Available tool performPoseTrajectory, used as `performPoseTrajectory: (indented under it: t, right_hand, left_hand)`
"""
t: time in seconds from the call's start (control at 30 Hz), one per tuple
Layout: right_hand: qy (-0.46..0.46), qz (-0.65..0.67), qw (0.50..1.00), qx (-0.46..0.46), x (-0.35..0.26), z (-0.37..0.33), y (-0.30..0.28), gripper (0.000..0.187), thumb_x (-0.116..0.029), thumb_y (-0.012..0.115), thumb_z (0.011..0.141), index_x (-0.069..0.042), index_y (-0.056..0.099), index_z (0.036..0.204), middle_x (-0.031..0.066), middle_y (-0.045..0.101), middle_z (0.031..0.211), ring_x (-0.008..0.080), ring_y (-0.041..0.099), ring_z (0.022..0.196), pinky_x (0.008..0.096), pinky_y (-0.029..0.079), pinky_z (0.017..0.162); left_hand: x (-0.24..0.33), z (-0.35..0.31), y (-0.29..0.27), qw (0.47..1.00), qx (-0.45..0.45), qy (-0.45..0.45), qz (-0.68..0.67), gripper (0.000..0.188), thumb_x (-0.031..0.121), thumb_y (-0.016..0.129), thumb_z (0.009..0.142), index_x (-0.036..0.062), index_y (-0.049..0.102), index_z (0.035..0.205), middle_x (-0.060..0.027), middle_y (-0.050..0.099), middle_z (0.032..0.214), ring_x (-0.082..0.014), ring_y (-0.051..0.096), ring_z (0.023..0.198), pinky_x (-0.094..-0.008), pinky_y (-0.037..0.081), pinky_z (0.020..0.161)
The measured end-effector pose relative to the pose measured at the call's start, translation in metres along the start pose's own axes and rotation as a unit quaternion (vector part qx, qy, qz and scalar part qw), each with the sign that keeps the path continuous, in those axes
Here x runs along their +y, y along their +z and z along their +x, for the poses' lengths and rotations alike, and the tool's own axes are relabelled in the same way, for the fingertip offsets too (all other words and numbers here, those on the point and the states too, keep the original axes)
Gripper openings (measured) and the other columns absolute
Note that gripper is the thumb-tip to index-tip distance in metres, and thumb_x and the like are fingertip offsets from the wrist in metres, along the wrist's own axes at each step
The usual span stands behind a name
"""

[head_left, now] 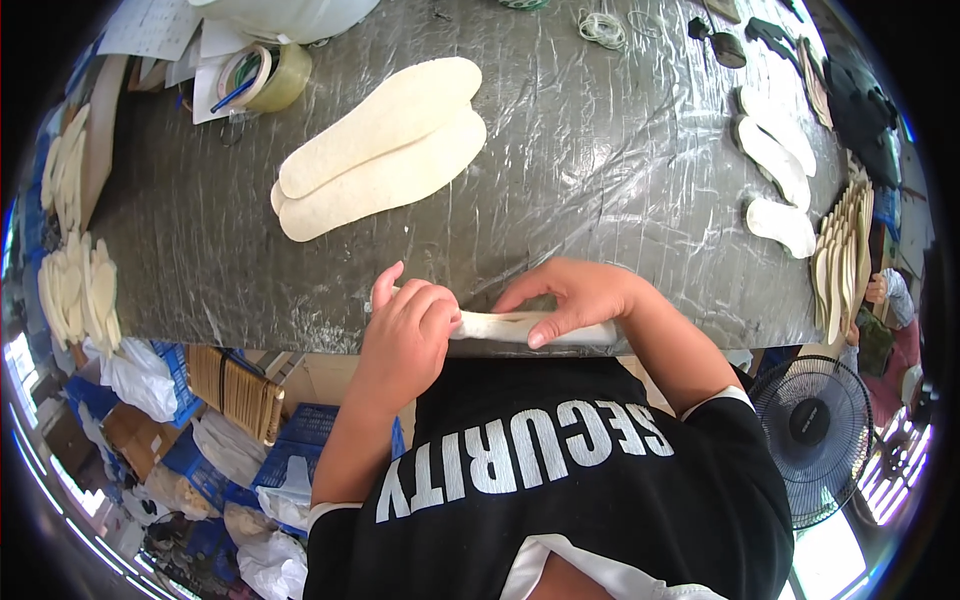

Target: Applying fuzzy lining material to shoe insoles by hand.

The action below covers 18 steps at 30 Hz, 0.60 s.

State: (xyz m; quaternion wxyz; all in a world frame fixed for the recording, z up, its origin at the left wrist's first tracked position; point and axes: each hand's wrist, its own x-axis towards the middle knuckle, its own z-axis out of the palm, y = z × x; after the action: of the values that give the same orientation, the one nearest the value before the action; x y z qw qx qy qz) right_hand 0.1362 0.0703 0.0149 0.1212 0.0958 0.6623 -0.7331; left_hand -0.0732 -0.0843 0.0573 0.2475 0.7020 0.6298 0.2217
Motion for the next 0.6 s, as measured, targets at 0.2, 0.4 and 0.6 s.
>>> performPoseTrajectory:
  t: [0.2, 0.4, 0.6]
  right_hand:
    - [0.139, -0.301, 0.938, 0.100, -0.033, 0.007, 0.016, 0.025, -0.032, 0.075, 0.075, -0.012, 0.072, 0.089, 0.0094, 0.068, 0.076, 0.0307, 0.064, 0.072, 0.0390, 0.049, 0.067]
    - [0.029, -0.380, 0.907, 0.181, -0.026, 0.004, 0.032, 0.017, -0.027, 0.072, 0.077, -0.010, 0.066, 0.077, 0.0076, 0.061, 0.066, 0.0304, 0.061, 0.065, 0.0418, 0.047, 0.064]
    - [-0.004, -0.410, 0.892, 0.189, -0.026, 0.005, 0.036, 0.025, -0.031, 0.070, 0.077, -0.010, 0.061, 0.068, 0.0062, 0.061, 0.064, 0.0278, 0.062, 0.064, 0.0388, 0.048, 0.068]
  left_hand:
    - [-0.005, -0.004, 0.007, 1.000, 0.008, -0.003, 0.004, 0.018, 0.002, 0.067, 0.074, 0.0075, 0.055, 0.085, -0.0033, 0.062, 0.088, -0.0235, 0.060, 0.087, -0.0504, 0.033, 0.103]
    - [-0.017, -0.014, -0.009, 0.997, 0.022, -0.067, -0.022, 0.034, 0.012, 0.078, 0.066, 0.0059, 0.060, 0.094, -0.0052, 0.065, 0.094, -0.0260, 0.060, 0.090, -0.0492, 0.036, 0.100]
    - [-0.016, -0.014, -0.012, 0.999, 0.002, -0.042, -0.028, 0.037, 0.015, 0.080, 0.064, 0.0057, 0.063, 0.096, -0.0077, 0.064, 0.093, -0.0271, 0.059, 0.090, -0.0471, 0.037, 0.098]
